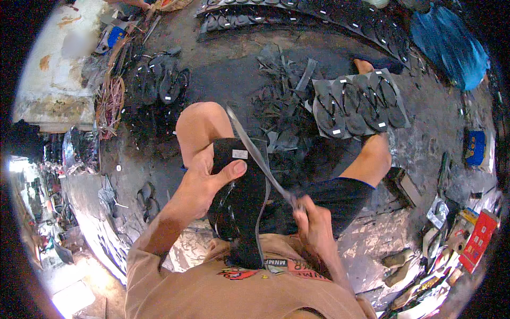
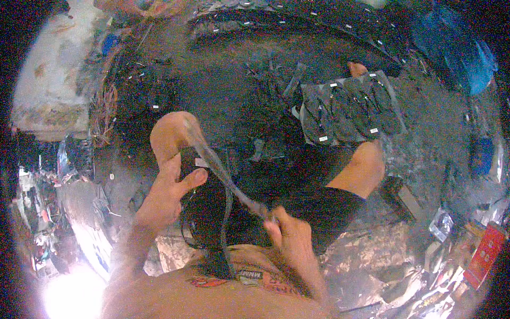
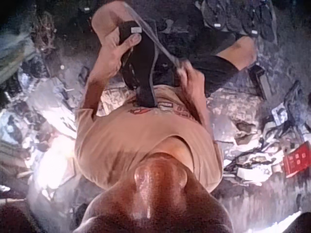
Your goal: The person sits on the floor and uses a curved blade to trim the edges of black rubber flip-flop soles. They repeatedly pick up soles, cut along the perimeter, and place the trimmed pieces into a growing pile.
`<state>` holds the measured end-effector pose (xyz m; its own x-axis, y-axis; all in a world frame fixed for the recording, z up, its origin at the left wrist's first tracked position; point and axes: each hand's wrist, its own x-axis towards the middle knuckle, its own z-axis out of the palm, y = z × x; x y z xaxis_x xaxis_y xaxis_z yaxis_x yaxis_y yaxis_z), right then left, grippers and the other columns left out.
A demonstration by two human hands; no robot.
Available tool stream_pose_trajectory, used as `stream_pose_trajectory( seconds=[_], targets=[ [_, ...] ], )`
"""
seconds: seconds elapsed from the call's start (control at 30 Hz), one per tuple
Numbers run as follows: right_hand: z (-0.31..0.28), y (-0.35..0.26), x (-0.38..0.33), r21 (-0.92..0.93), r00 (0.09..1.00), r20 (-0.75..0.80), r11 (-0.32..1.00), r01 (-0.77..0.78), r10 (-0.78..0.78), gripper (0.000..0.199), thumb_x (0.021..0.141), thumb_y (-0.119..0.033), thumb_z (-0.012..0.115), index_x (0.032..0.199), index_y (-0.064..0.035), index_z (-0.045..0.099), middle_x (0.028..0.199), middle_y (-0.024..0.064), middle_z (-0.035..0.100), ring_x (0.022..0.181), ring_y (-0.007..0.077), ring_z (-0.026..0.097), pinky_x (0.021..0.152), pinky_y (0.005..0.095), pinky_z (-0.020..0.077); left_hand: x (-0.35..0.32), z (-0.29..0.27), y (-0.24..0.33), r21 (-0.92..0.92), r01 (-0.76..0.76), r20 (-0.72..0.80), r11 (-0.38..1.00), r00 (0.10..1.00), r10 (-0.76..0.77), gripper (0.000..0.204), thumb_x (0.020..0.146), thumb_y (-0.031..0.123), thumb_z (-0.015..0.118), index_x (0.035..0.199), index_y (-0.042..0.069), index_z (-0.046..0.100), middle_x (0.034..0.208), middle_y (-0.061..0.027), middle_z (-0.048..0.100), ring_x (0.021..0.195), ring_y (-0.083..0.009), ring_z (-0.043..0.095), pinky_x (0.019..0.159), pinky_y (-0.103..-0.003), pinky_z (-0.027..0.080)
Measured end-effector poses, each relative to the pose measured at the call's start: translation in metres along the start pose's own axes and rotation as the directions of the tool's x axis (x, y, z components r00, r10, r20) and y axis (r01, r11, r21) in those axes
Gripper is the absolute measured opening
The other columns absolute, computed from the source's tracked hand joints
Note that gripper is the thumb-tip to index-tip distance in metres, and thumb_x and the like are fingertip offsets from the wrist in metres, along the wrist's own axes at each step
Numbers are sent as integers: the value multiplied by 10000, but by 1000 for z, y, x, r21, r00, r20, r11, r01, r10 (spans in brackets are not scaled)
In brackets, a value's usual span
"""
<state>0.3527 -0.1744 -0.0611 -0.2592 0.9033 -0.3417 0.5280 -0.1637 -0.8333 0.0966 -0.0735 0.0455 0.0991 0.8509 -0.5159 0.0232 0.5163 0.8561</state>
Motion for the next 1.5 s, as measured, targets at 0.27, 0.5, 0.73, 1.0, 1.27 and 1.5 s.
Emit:
stream_pose_trajectory(
  seconds=[0.27,0.5,0.73,1.0,1.27,1.5],
  targets=[
    [-74,-66,122,55,923,253,957,286,-291,410,1096,-336,479,1355,-41,599,894,274,687,776,450,697,713,510,515,16,-4,12,189,33,83,981,995,-49,430,980,275,759,1260,-5,592,1117,-66,707,1032,-139,664,908,-311,544],
    [-47,-13,179,255,930,-214,902,347,-298,459,1117,-423,434,1300,-42,614,721,56,546,578,177,522,544,332,422,21,-33,-4,-297,-193,-249,935,961,119,329,1020,209,676,1276,12,615,1178,-85,706,1051,-161,671,877,-309,555],
    [-67,9,67,517,835,-543,818,251,86,262,1093,-235,477,1163,-49,647,722,9,504,637,119,535,599,297,452,40,47,17,-339,-411,-292,847,901,321,234,948,239,782,1101,80,706,1021,-18,741,912,-140,702,793,-304,582],
    [-2,15,-61,171,948,-318,984,57,1,292,1040,-287,515,1082,-23,633,610,125,510,527,254,523,533,409,417,42,91,-17,-734,-180,-157,655,983,93,190,963,151,762,1139,135,691,1063,-16,750,982,-165,725,814,-343,638],
    [-31,20,-9,-62,975,-217,997,-53,38,333,1006,-389,633,1083,-66,606,824,242,683,809,481,683,687,534,514,23,80,-65,-615,-69,-188,785,980,-61,485,912,53,786,1311,207,557,1087,-16,715,974,-209,708,855,-461,630],
    [-45,-22,48,-62,984,-147,994,93,-101,258,1048,-302,571,1037,-44,571,729,241,615,729,483,623,637,524,465,23,63,-84,-553,-102,-124,827,991,39,688,844,13,819,1429,141,482,1189,-74,688,1051,-278,689,861,-538,622]
  ],
)
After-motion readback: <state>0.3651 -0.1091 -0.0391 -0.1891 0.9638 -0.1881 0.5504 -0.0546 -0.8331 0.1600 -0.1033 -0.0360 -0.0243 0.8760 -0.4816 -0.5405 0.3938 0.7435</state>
